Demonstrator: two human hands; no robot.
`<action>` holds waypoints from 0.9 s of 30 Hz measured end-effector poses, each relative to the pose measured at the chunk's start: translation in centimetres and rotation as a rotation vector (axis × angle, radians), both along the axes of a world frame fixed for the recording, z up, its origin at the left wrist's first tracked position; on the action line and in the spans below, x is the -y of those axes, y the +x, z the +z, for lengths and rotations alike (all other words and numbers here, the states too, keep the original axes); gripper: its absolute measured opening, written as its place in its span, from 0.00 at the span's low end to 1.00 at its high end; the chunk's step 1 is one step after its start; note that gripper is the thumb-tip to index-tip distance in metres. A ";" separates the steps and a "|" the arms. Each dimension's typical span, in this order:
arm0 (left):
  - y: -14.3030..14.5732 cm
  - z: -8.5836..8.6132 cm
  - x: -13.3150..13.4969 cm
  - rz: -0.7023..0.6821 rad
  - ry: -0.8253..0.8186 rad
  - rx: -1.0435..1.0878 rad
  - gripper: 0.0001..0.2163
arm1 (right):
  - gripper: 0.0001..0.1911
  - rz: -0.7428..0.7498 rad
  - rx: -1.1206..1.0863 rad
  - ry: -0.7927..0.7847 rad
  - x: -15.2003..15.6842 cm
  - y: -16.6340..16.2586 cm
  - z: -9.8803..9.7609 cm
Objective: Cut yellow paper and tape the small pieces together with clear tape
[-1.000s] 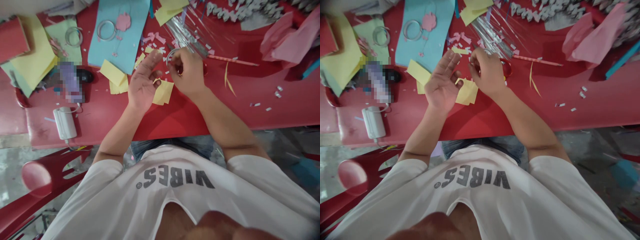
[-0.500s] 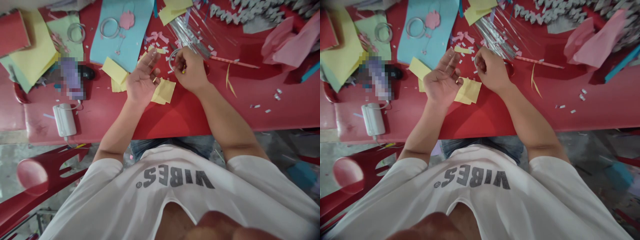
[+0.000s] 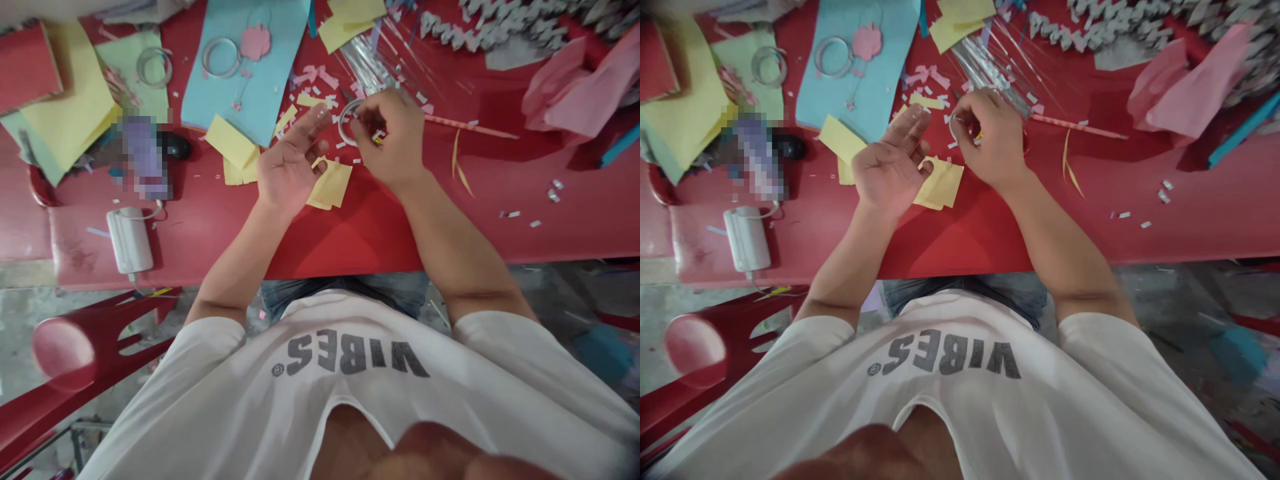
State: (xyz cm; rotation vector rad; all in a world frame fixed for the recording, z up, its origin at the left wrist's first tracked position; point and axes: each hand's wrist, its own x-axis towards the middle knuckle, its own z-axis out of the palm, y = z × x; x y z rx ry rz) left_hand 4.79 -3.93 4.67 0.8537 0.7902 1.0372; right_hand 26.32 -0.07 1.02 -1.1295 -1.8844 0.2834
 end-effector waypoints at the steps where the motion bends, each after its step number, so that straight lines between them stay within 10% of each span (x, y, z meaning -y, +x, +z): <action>1: 0.1 -0.1 0.0 -0.029 0.011 0.013 0.28 | 0.17 -0.015 0.000 0.028 0.4 -0.2 0.2; 17: 1.9 -3.8 0.6 -0.099 0.350 -0.206 0.36 | 0.10 -0.125 0.145 -0.014 2.7 -1.2 0.3; 27: 1.8 -3.2 0.7 -0.070 0.398 -0.174 0.28 | 0.14 -0.140 -0.145 0.026 3.2 -1.8 -0.1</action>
